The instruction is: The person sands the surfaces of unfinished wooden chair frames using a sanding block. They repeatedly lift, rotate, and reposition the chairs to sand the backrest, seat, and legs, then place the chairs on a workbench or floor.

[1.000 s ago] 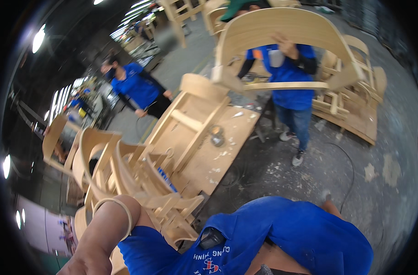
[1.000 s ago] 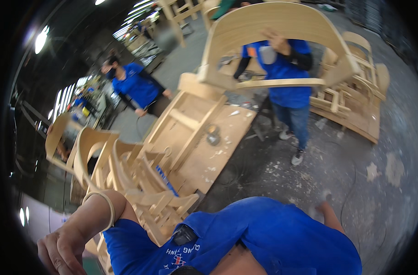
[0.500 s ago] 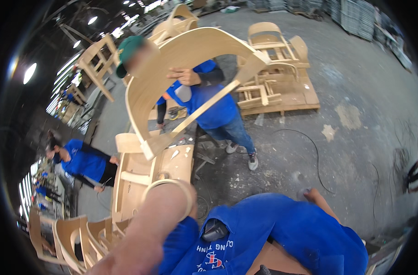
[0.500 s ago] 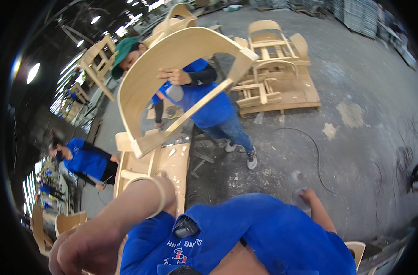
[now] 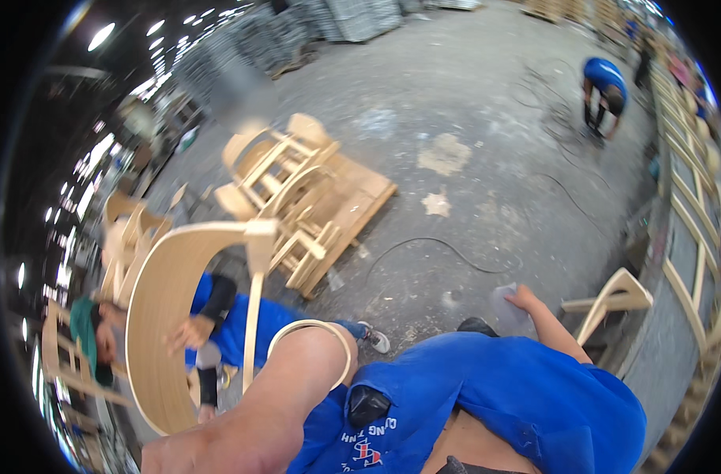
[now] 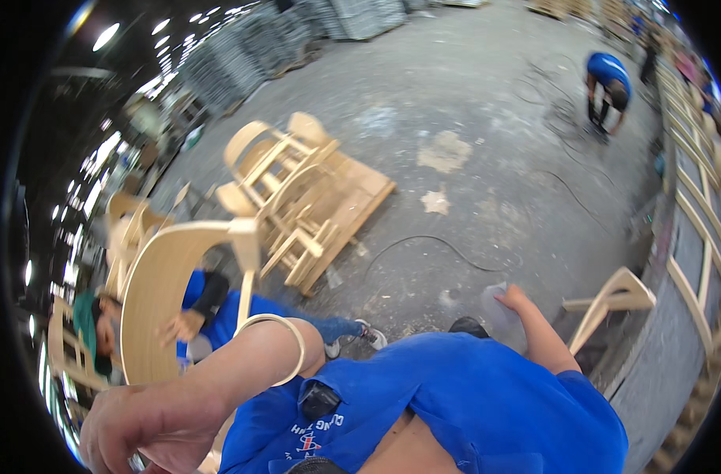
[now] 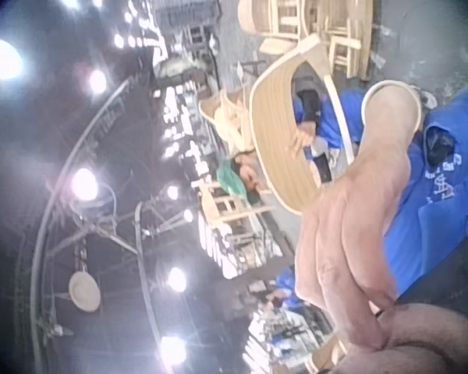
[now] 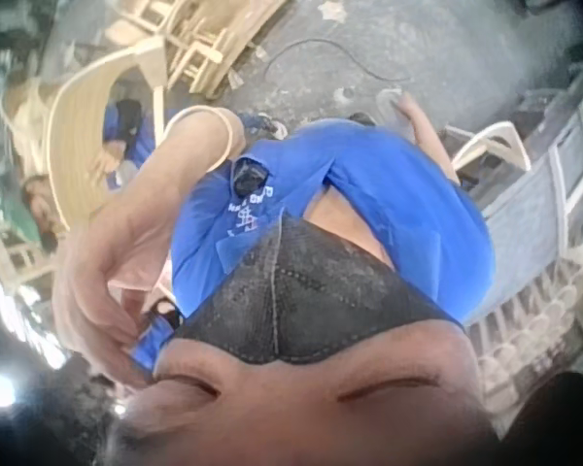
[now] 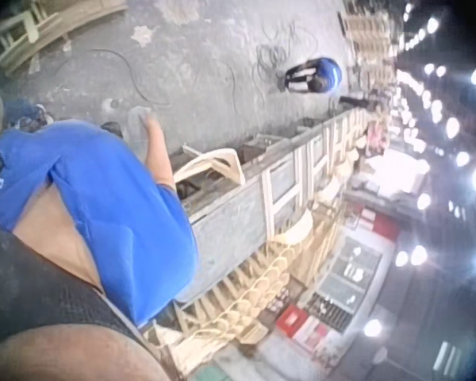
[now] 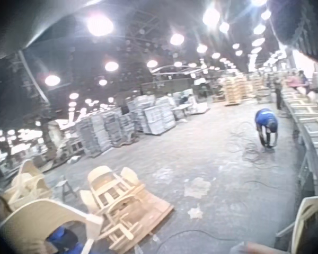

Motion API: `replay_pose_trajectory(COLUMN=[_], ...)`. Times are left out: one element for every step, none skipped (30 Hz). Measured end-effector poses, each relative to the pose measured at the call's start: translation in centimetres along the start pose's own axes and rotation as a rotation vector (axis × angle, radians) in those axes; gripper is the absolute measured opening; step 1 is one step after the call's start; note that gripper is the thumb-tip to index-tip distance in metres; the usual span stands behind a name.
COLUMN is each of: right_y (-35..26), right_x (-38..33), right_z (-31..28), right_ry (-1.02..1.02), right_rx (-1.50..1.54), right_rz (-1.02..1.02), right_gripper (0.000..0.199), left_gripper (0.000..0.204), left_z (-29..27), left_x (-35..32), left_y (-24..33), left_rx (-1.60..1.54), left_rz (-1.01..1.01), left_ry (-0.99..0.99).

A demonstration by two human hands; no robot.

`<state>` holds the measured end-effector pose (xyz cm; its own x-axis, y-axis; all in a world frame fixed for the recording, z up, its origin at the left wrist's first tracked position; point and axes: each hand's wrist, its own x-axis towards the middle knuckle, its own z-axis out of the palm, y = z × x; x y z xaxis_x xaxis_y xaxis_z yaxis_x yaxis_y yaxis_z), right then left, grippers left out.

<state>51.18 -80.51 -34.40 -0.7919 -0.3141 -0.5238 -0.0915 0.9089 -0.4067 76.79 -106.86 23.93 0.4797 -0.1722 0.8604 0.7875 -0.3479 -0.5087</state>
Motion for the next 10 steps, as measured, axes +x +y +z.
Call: replay_pose_trajectory(right_y=[1.1,2.1,3.0,4.0,4.8,5.8,6.5,7.0,7.4,7.9], right_x=[-0.3,-0.3,-0.2,0.1,0.2,0.5,0.9,1.2,1.5,1.9], right_z=[-0.4,-0.7,-0.8,-1.0,-1.1,-1.7,-2.5,-3.0,-3.4,-4.3], right_ry=[0.004,0.011,0.013,0.02,0.019,0.016,0.032,0.037,0.03,0.005], right_rx=[0.02,0.036,0.049,0.072,0.088,0.087,0.103,0.112,0.108,0.133], right_rz=[0.015,0.032,0.06,0.079,0.11,0.159,0.14,0.139,0.167,0.171], right_gripper=[0.068,0.068,0.068,0.068,0.068,0.069,0.069,0.07,0.07,0.07], left_gripper=[0.01,0.01,0.009,0.01,0.012,0.014,0.017,0.021,0.039,0.039], left_z=[-0.5,-1.2,-1.9,-2.4,-3.0,-3.7,-4.5,-5.3,-6.2,-6.8], left_x=[-1.0,-1.9,-3.0,-4.2,-5.5,-6.9,-8.3,-9.3,-10.0,-11.3], left_y=[-1.2,-2.5,-3.9,-5.5,-7.0,-8.5,-10.2,-11.6,-13.1,-14.6], left_rx=[-0.111,-0.228,-0.348,-0.41,-0.491,-0.568,-0.644,-0.723,-0.806,-0.856], left_rz=[-0.087,-0.174,-0.259,-0.272,-0.289,-0.294,-0.294,-0.365,-0.437,-0.434], left_ry=[0.036,0.063,0.084,0.09,0.105,0.116,0.122,0.106,0.087,0.102])
